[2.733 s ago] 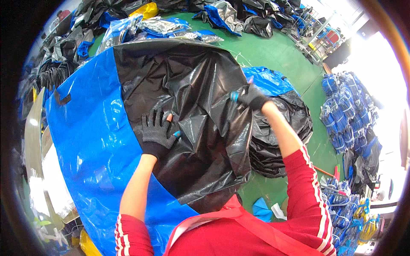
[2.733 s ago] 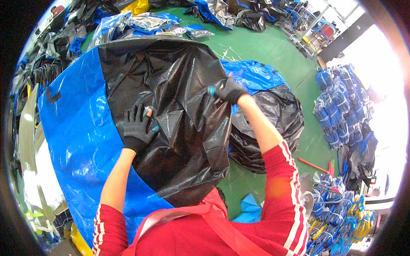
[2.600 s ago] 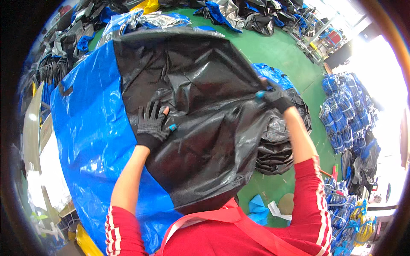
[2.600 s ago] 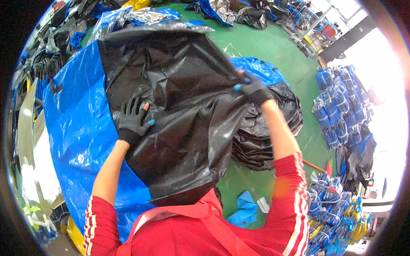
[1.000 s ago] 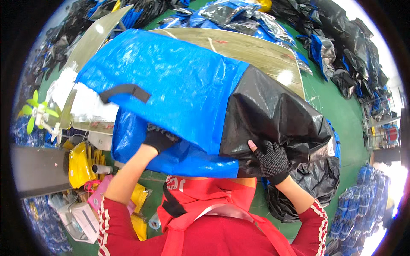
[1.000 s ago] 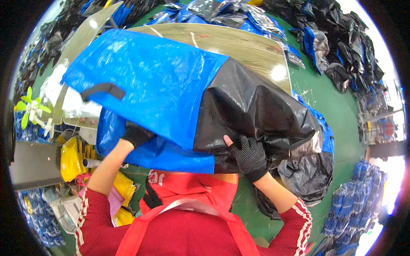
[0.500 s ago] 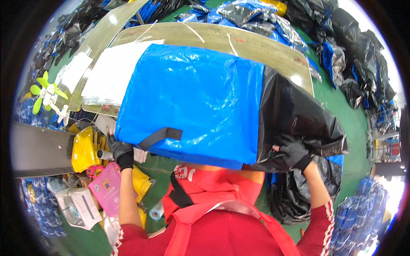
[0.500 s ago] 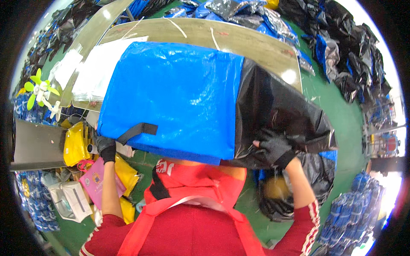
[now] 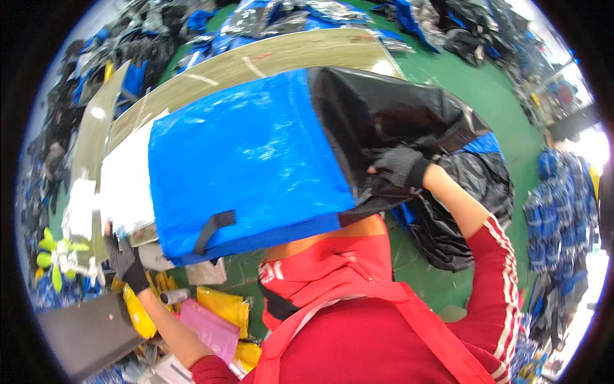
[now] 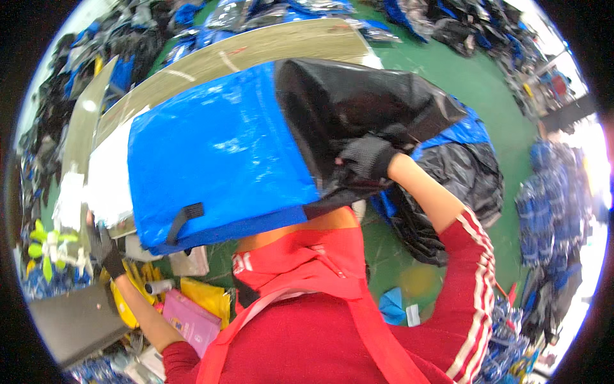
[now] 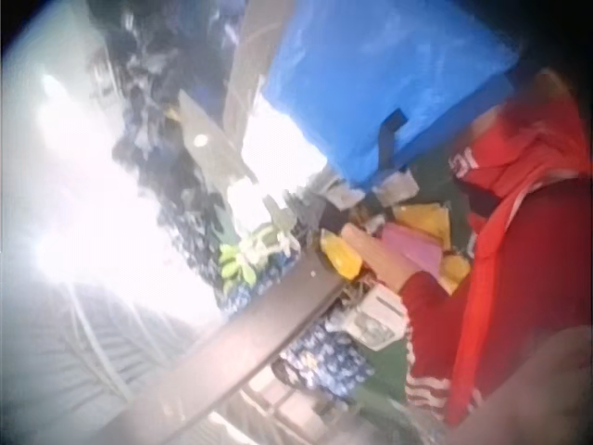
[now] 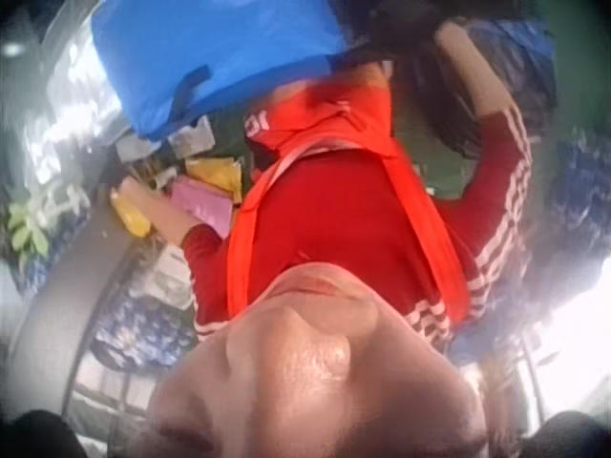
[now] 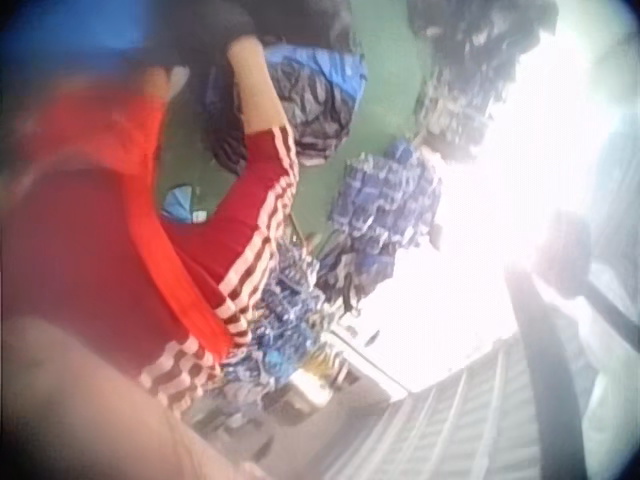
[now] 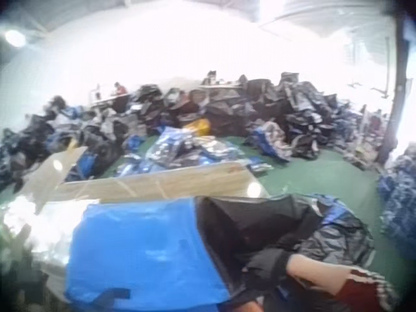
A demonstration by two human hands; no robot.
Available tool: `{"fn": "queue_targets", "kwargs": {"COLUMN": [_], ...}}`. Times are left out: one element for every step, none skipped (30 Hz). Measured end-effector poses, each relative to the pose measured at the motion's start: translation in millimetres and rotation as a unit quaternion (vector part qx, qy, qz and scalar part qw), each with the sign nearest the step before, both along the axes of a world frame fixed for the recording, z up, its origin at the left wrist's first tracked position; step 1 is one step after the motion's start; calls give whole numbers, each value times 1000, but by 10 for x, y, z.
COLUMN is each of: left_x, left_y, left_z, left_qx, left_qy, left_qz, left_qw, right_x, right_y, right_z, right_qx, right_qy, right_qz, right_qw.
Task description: The person repeatedly folds blue and black plastic bags and places them into clear poly bags on a table. The person handles the bags one at a time, folding them and inserting them into the clear packaging.
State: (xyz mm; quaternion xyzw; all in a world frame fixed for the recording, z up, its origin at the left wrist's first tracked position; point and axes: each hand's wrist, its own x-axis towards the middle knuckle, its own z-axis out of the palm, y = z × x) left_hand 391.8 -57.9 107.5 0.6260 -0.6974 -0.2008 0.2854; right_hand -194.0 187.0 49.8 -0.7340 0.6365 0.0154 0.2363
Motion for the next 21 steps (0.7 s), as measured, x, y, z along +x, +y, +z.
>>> {"fn": "queue_targets", "kwargs": {"left_x": [-515,-1038,-1529,-1983,-2288,-2509,-2623,-2705,-2675,-2641,-2560,-2492,-2431,-2385,-2350,-2333,-2349,-2385,-2458,-2547,-2639], "left_y": [96,243,431,636,797,909,956,969,988,953,959,946,971,979,1010,1038,1045,1045,1006,982,893], "left_z": [161,226,198,96,8,-116,-229,-363,-477,-583,-681,-760,-830,-859,-863,-833,-772,-687,-589,-495,-377], "left_qx": [21,26,-28,-129,-147,-198,-155,-130,-127,-170,-175,-158,-150,-147,-139,-134,-122,-108,-82,-25,118], "left_qy": [-29,-25,-84,-100,-183,-243,-284,-313,-300,-240,-189,-202,-192,-182,-194,-204,-225,-222,-225,-258,-214], "left_qz": [-144,-241,-385,-506,-524,-544,-555,-577,-606,-611,-615,-628,-638,-648,-663,-676,-713,-701,-710,-722,-645], "left_qw": [989,970,919,847,819,778,767,743,726,735,745,735,730,725,709,695,653,670,662,641,724], "right_x": [24,52,101,149,219,306,390,454,463,461,408,338,229,64,-39,-156,-242,-318,-341,-329,-311], "right_y": [2,-12,6,7,51,91,137,108,110,4,-47,-196,-318,-455,-572,-631,-665,-704,-721,-738,-718], "right_z": [37,95,180,292,417,542,686,814,963,990,1051,935,885,647,457,173,-58,-264,-403,-476,-518], "right_qx": [-55,-99,-125,-91,-88,-88,-61,-68,26,-161,-289,-469,-447,-399,-371,-307,-229,-235,-267,-317,-324], "right_qy": [-58,-118,-141,-128,-119,-108,-75,-4,11,-62,-3,19,76,136,217,218,221,178,187,203,211], "right_qz": [-28,-40,-32,-28,-48,-35,-49,24,-10,13,48,1,-39,-74,-87,-79,-76,-84,-87,-88,-103], "right_qw": [996,987,982,987,988,990,994,997,1000,985,956,883,891,904,899,923,945,952,941,922,916]}}
